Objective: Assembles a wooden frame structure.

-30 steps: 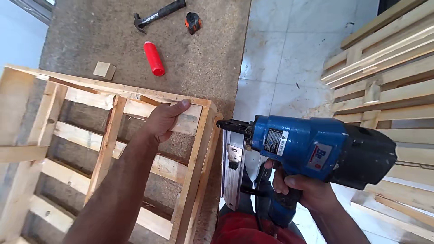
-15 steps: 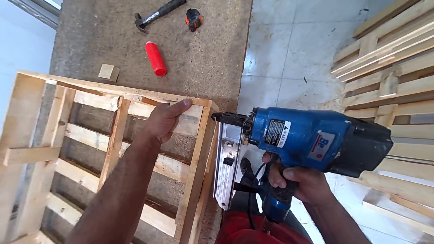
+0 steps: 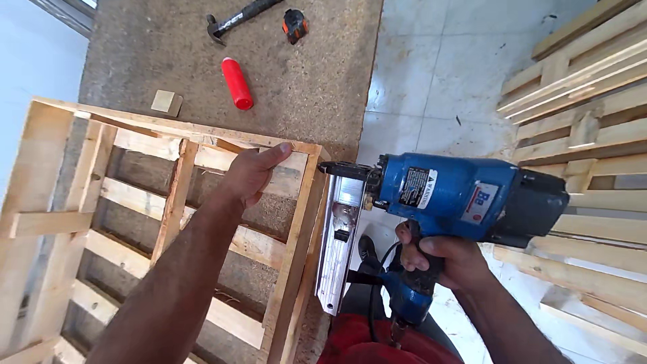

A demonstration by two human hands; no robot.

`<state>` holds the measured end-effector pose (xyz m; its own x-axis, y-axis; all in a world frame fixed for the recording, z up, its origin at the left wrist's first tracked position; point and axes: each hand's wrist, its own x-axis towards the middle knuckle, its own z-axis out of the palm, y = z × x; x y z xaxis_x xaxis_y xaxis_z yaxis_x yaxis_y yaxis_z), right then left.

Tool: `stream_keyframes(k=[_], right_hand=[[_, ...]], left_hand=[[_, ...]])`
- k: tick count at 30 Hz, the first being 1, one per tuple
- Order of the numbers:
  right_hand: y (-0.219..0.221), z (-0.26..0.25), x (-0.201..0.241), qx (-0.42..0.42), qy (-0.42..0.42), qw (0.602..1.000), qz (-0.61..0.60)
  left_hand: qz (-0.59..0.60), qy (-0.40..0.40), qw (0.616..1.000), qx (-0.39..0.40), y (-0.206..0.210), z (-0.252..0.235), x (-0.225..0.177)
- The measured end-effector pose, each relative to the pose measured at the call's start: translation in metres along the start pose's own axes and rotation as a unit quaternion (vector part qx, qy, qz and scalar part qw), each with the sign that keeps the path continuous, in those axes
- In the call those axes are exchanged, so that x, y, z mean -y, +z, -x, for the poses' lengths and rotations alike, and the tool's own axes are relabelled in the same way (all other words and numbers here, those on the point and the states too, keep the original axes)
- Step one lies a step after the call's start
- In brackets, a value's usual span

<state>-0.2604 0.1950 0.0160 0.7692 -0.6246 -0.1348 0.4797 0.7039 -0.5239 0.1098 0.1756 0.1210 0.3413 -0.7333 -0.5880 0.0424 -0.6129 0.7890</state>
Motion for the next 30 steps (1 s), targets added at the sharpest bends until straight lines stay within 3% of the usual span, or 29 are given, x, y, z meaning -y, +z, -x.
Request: stream_keyframes(k=[21,25,30], right_hand=[[-0.011,0.018,-0.02,0.067,0.012,0.997,0.039],[-0.003,0.015,0.032,0.07,0.025,0.99,0.124],[0.019,-0.001,0.152,0.049,0.069,0.95,0.3]], left_hand=[[-0.003,0.0,1.0,0.0,-0.001,-0.006,0.002],[0.001,0.005,1.0,-0.001,0.003,-0.002,-0.004],[-0.008,0.006,1.0,-0.012,-0.003,-0.006,0.006]])
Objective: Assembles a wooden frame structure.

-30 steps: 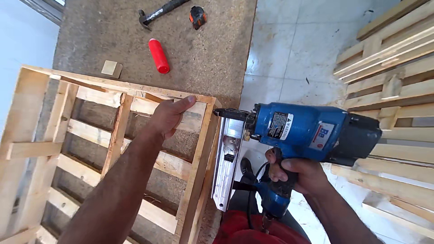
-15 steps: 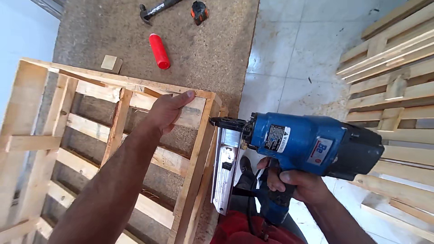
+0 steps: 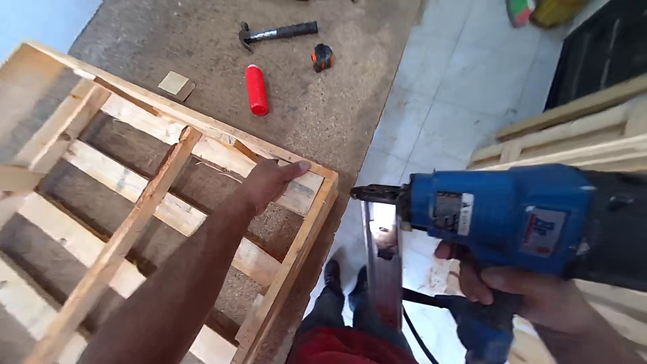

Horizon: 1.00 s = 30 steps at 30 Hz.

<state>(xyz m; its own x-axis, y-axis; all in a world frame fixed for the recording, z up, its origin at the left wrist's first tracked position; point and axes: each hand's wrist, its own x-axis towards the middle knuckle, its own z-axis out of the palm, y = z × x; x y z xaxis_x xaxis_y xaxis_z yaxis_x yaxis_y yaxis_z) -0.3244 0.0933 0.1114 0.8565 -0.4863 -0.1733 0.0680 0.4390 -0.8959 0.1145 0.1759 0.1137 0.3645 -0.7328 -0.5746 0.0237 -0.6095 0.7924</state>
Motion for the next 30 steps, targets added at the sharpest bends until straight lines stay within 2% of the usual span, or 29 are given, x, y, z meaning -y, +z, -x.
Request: stream_keyframes(k=[3,6,10,14,17,21,30], right_hand=[[-0.023,-0.028,0.07,0.011,0.023,0.998,0.059],[-0.044,-0.082,0.11,0.046,0.067,0.995,0.051],[-0.077,-0.182,0.115,0.177,0.162,0.971,0.002],[-0.106,-0.292,0.09,0.309,0.256,0.913,-0.071],[-0.117,-0.353,0.073,0.37,0.32,0.867,-0.101],[-0.116,-0.396,0.055,0.43,0.363,0.817,-0.125],[-0.109,-0.44,0.054,0.488,0.393,0.77,-0.123]], left_hand=[[0.003,-0.027,0.991,-0.133,0.006,0.001,0.004],[0.176,-0.036,0.951,-0.25,0.011,0.002,0.011],[0.404,-0.055,0.863,-0.296,0.014,0.011,0.01],[0.468,-0.086,0.822,-0.313,0.02,0.005,0.013],[0.487,-0.058,0.828,-0.274,0.017,-0.001,0.02],[0.454,-0.076,0.846,-0.269,0.017,-0.002,0.019],[0.414,-0.116,0.861,-0.272,0.015,-0.003,0.007]])
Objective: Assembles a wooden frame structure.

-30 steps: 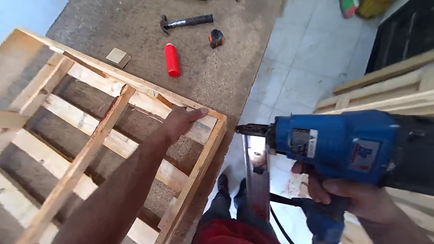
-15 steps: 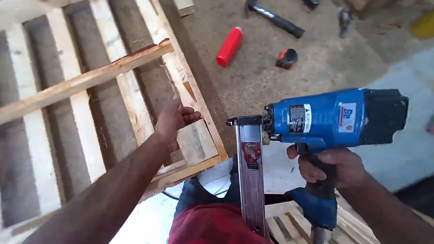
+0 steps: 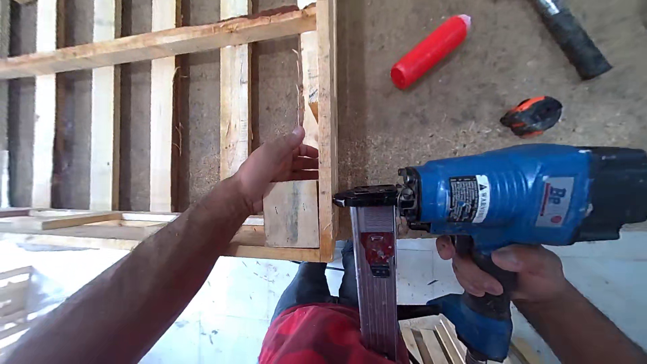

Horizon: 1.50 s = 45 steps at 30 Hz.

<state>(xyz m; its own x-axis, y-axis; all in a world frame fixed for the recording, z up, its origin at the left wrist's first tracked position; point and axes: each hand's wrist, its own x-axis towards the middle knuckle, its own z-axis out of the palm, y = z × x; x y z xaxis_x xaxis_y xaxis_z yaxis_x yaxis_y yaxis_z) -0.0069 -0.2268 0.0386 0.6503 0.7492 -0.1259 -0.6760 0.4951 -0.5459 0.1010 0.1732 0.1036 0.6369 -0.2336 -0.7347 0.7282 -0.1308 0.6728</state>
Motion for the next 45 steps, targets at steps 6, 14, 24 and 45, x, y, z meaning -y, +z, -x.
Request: stream_keyframes(k=[6,14,24,45], right_hand=[[-0.011,-0.01,0.015,0.002,0.045,0.999,0.028],[-0.01,-0.012,0.02,-0.015,0.071,0.997,0.025],[-0.001,0.002,0.003,0.008,0.051,0.999,0.005],[0.003,0.028,-0.032,0.031,0.061,0.997,-0.031]], left_hand=[[-0.022,0.142,0.977,0.158,-0.055,-0.058,0.059],[-0.046,0.005,0.999,0.016,0.002,-0.001,-0.005],[-0.08,0.013,0.996,-0.024,0.005,-0.001,-0.006],[-0.077,0.024,0.996,-0.045,0.001,-0.003,0.002]])
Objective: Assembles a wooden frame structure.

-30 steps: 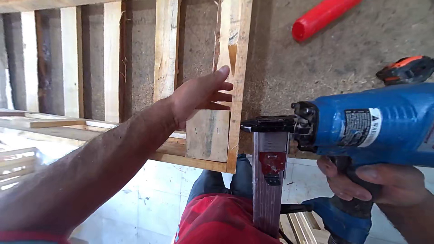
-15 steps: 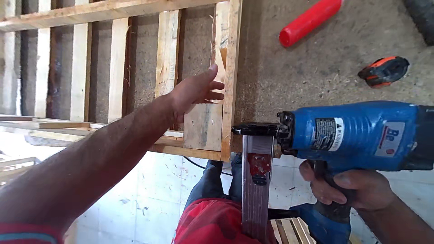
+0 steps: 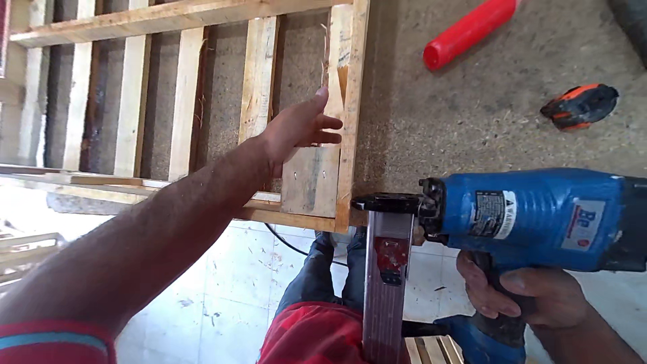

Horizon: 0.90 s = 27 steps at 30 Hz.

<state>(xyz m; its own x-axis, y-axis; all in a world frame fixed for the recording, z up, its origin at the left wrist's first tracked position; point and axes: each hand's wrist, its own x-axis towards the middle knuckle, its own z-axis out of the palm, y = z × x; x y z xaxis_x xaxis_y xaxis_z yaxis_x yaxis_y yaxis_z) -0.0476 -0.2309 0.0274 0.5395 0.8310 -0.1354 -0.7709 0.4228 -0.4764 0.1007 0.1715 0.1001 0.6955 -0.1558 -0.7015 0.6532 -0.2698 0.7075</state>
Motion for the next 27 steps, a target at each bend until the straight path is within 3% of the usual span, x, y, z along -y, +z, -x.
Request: stream_keyframes(k=[6,9,11,14,17,20,22,24,27], right_hand=[[0.038,0.007,0.002,-0.105,-0.055,0.983,0.141],[0.054,0.009,0.01,-0.252,-0.048,0.933,0.251],[0.075,-0.003,0.034,-0.374,0.008,0.842,0.389],[0.093,-0.032,0.075,-0.423,0.117,0.664,0.606],[0.072,-0.074,0.095,-0.413,0.177,0.523,0.724],[0.032,-0.113,0.084,-0.412,0.197,0.433,0.778],[0.006,-0.132,0.067,-0.401,0.205,0.407,0.795],[-0.018,-0.141,0.05,-0.386,0.206,0.412,0.799],[-0.032,-0.127,0.047,-0.351,0.22,0.472,0.779]], left_hand=[[0.011,0.064,0.996,-0.058,0.015,0.018,-0.004],[-0.08,0.111,0.974,-0.178,0.008,0.022,0.003],[-0.291,0.175,0.912,-0.229,0.011,0.041,0.006],[-0.476,0.28,0.807,-0.208,0.028,0.051,0.027],[-0.463,0.304,0.808,-0.202,0.029,0.05,0.031],[-0.445,0.298,0.823,-0.191,0.028,0.051,0.031],[-0.431,0.304,0.827,-0.193,0.027,0.053,0.032],[-0.413,0.32,0.829,-0.203,0.026,0.052,0.032],[-0.369,0.356,0.82,-0.253,0.034,0.05,0.035]])
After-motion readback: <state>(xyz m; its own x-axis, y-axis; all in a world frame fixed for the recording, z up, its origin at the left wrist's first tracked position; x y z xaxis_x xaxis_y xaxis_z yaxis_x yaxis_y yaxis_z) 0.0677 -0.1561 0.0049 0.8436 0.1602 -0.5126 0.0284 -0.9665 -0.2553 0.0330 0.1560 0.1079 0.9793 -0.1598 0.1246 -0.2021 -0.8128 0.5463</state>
